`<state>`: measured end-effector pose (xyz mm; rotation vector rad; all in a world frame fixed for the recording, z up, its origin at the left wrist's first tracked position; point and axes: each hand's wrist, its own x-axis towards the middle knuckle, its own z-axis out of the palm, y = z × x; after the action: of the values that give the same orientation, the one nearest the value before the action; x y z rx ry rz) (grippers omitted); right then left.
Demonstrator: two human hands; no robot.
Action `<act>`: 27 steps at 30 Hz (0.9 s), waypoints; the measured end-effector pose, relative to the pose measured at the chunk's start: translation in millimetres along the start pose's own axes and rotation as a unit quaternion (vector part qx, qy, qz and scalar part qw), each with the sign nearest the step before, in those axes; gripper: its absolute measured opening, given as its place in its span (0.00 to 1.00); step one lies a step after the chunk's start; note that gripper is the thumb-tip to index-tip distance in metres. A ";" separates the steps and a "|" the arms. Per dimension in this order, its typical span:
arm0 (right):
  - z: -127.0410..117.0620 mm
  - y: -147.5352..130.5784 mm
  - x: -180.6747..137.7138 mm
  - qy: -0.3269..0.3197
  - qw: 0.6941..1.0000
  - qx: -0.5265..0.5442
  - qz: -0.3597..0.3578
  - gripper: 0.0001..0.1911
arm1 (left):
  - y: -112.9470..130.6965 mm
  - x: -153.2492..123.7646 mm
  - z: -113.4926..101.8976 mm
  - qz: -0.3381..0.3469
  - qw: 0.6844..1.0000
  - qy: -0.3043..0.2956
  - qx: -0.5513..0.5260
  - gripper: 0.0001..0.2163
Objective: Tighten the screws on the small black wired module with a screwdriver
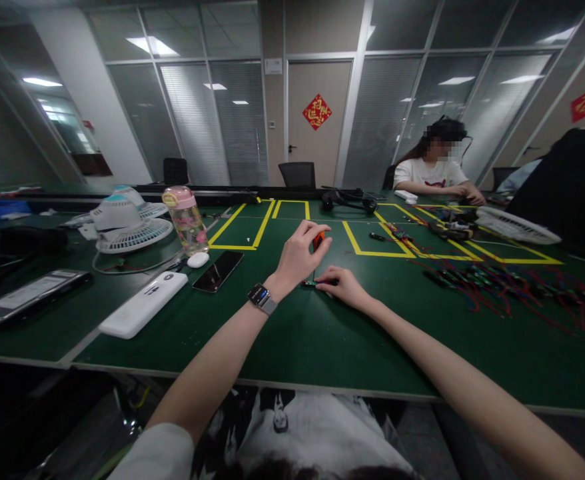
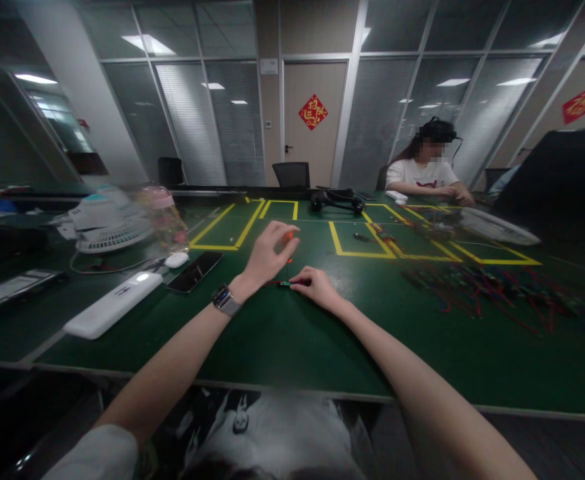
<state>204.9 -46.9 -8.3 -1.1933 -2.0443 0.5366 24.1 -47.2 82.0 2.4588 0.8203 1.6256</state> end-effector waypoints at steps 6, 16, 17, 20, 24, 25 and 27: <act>-0.5 -0.6 -0.1 -0.005 1.000 0.002 0.006 0.08 | -0.5 2.6 0.7 -0.044 0.997 0.000 -0.056 0.06; 1.8 4.1 1.0 0.001 1.000 -0.001 -0.003 0.08 | 0.1 0.1 9.0 -0.048 0.997 0.016 -0.062 0.10; 1.8 4.3 1.1 0.000 1.000 0.000 -0.002 0.08 | 0.9 1.0 9.1 -0.059 0.996 0.015 -0.068 0.09; 1.7 4.4 1.3 0.000 1.000 0.001 0.000 0.08 | 2.1 3.0 7.8 -0.075 0.995 0.026 -0.057 0.07; 1.2 3.4 1.0 -0.001 1.000 -0.003 0.000 0.08 | 0.4 3.6 5.4 -0.078 0.996 0.035 -0.034 0.05; 1.0 3.1 0.9 -0.002 1.000 -0.003 0.001 0.08 | -0.3 3.5 4.8 -0.082 0.995 0.031 -0.037 0.05; 0.8 2.6 0.9 -0.003 1.000 -0.005 0.002 0.08 | -1.1 3.5 3.6 -0.091 0.994 0.020 -0.054 0.07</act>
<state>205.5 -44.9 -10.2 -1.2034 -2.0516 0.5337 27.9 -43.8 83.0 2.2154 0.9069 1.6146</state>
